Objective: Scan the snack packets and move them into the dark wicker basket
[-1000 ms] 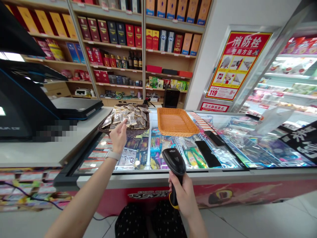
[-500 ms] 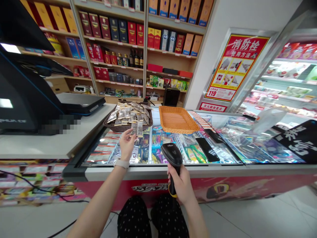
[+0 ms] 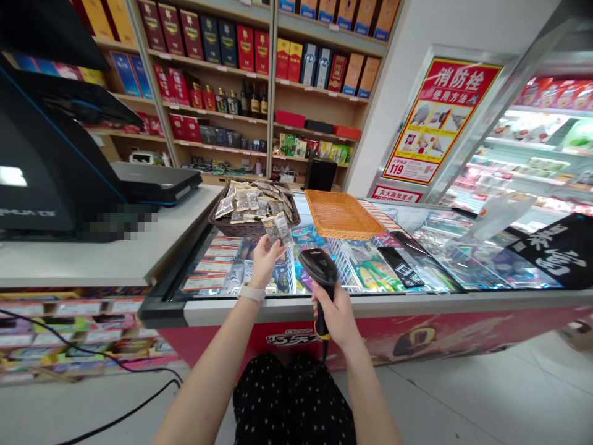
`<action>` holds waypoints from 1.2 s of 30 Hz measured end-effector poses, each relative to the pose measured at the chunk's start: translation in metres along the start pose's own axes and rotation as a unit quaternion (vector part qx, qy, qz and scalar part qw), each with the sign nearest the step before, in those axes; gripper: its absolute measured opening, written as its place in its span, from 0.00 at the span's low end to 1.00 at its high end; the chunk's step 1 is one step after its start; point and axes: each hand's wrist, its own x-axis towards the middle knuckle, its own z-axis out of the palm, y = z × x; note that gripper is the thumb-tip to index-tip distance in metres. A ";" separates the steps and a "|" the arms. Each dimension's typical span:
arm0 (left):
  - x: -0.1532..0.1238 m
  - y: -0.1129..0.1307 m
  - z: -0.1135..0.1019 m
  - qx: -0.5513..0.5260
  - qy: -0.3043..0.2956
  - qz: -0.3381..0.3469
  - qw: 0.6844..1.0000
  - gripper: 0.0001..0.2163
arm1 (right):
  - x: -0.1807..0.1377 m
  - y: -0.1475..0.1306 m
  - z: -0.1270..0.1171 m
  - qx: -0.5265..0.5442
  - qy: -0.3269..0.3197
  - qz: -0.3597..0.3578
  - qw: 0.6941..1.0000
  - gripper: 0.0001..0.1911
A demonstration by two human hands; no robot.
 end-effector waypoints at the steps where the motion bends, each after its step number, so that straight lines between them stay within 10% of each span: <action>1: 0.000 -0.001 0.000 -0.005 -0.004 -0.005 1.000 0.22 | 0.003 0.000 0.002 -0.002 -0.001 0.000 1.000 0.28; 36: -0.007 0.002 0.002 0.093 -0.064 -0.069 0.991 0.23 | 0.016 -0.035 -0.031 -0.163 -0.091 0.000 0.982 0.18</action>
